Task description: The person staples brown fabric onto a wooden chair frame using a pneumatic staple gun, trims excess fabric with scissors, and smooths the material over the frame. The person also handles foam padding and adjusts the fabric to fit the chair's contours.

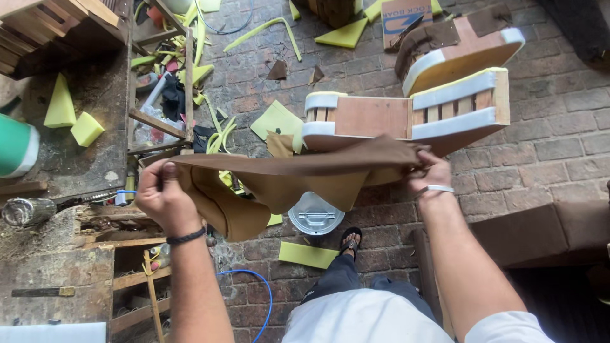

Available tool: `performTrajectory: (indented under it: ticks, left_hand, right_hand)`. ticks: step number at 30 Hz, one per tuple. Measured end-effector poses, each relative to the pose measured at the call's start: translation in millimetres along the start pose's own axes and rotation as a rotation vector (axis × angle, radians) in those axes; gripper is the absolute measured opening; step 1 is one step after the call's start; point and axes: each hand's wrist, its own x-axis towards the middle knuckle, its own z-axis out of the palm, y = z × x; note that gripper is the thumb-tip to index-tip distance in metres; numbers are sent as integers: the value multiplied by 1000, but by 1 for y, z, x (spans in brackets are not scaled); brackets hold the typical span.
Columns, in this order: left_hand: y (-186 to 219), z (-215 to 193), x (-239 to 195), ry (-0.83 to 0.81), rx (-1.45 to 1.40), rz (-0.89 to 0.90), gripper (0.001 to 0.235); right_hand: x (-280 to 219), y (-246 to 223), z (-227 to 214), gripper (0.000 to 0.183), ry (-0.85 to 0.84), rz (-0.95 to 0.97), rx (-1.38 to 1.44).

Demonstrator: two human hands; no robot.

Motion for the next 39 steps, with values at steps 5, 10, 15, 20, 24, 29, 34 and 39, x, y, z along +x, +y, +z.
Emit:
performTrajectory:
  ticks: [5,10,15,20,24,29,34,39]
  left_hand:
    - [4,-4,4,-115,-43,112,6]
    - [-7,-5,-9,-103,-41,86,4]
    - [-19,-8,4,-39,-93,12,7]
    - [-27,-18,9,-45,-52,22,9]
    - [-35,-14,19,-50,-157,-267,12]
    - [-43,13,20,-342,-96,-381,3]
    - [-38,25,20,-817,-71,-412,22]
    - [-54,27,12,-892,919,379,31]
  right_hand:
    - [-67,-7,-10,43,-11,-366,463]
    - [-119,28,10,53,332,-182,341]
    - [-105,34,31,50,282,155,-256]
    - [-73,43,-10,22,39,448,-650]
    - [-42,54,-48,23,110,329,-968]
    - [-43,36,-79,32,388,204,-531]
    - [-67,-11,-115,26,512,9,-419]
    - [-88,-54,-146,32,1071,61,-639]
